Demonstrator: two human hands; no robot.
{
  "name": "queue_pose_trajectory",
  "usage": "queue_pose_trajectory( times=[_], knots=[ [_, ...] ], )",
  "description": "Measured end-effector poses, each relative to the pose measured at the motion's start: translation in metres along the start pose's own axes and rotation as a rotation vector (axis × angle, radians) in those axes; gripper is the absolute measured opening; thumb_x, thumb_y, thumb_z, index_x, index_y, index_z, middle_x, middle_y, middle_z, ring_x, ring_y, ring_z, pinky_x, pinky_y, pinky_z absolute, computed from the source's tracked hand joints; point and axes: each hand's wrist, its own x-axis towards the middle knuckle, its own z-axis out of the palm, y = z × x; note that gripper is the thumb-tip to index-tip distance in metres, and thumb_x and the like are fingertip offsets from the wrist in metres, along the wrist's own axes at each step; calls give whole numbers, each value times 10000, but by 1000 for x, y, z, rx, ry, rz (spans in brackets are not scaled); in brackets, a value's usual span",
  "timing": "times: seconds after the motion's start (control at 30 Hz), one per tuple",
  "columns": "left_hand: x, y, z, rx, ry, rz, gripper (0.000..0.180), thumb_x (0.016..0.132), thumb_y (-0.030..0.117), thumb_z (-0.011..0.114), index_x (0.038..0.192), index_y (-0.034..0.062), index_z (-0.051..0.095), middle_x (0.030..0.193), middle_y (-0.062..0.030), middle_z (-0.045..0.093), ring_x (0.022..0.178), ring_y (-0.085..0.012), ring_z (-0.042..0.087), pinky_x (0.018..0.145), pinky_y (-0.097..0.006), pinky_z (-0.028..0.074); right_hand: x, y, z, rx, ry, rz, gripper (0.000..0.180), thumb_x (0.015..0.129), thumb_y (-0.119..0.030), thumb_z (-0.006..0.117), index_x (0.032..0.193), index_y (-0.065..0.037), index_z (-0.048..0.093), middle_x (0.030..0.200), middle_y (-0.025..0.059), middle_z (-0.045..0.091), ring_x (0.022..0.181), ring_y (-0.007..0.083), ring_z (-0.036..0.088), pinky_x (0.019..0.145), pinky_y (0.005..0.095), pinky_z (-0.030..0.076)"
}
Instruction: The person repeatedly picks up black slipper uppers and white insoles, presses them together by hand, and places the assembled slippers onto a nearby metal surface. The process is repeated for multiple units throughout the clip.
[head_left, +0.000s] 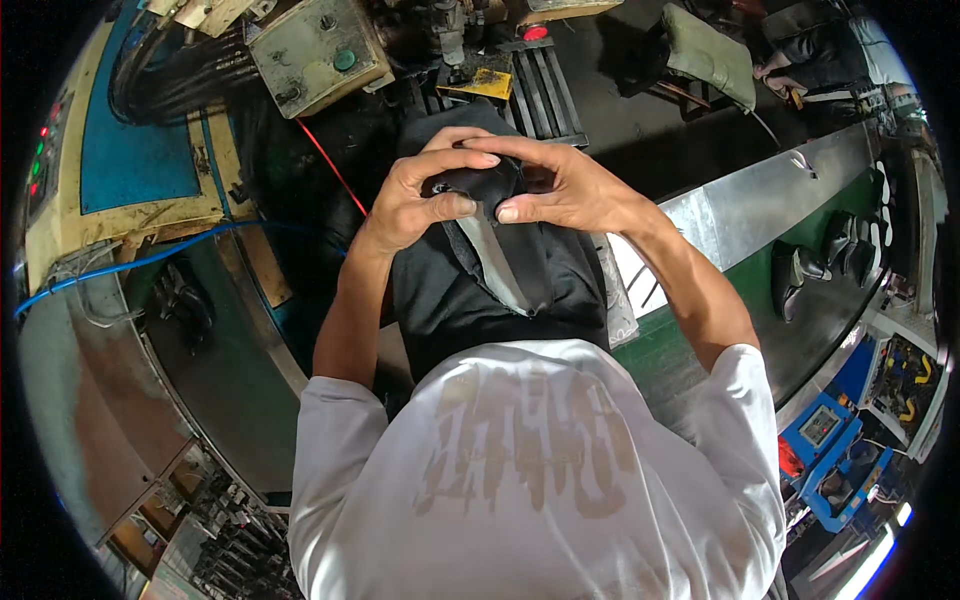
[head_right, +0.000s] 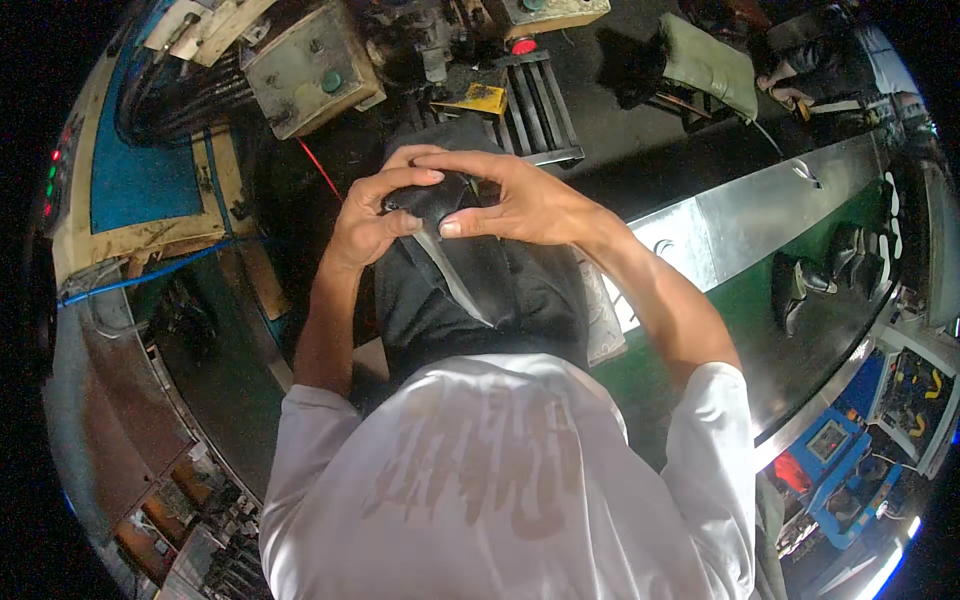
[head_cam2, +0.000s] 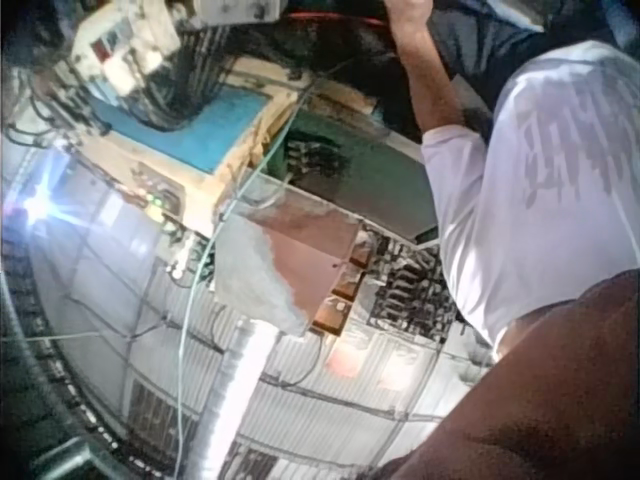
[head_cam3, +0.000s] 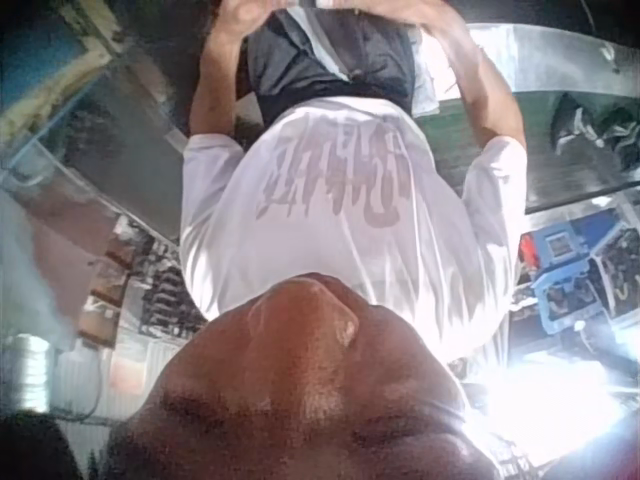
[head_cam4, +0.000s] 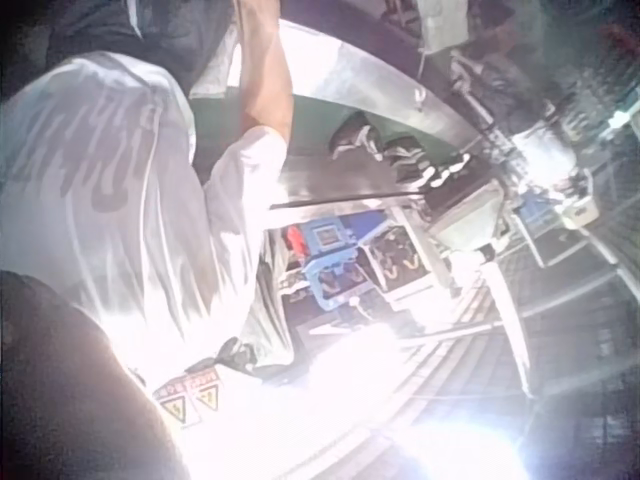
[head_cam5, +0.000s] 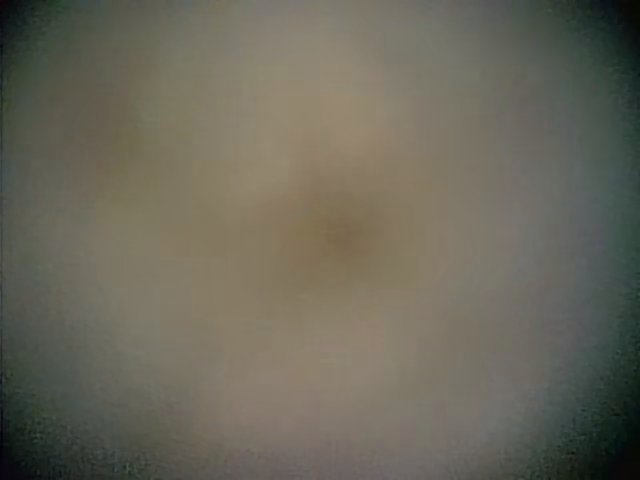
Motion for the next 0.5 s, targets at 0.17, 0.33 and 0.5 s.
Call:
queue_pose_trajectory(
  times=[0.17, 0.33, 0.5],
  knots=[
    [6, -3, 8, -26, 30, -69, 493, 886, 256, 854, 1319, 46, 746, 1433, -151, 606, 1347, -287, 581, 1168, -404, 420, 7, 8, 6, -51, 72, -70, 690, 883, -167, 845, 1498, -50, 554, 1290, 102, 665, 1190, 196, 615, 1050, 372, 498],
    [14, -9, 11, -22, 47, -143, 436, 908, 173, 811, 1316, 34, 742, 1363, -133, 624, 1290, -250, 601, 1131, -374, 444, 9, 20, 8, -39, 112, -50, 605, 891, -146, 765, 1451, -46, 558, 1281, 110, 656, 1195, 203, 603, 1049, 363, 490],
    [24, -16, 14, -19, 70, -221, 416, 903, 99, 774, 1306, 23, 704, 1286, -85, 630, 1228, -202, 604, 1090, -340, 455, 8, 27, -2, 40, 111, 72, 641, 924, -198, 772, 1496, -37, 531, 1317, 99, 648, 1212, 198, 590, 1058, 370, 486]
  ],
)
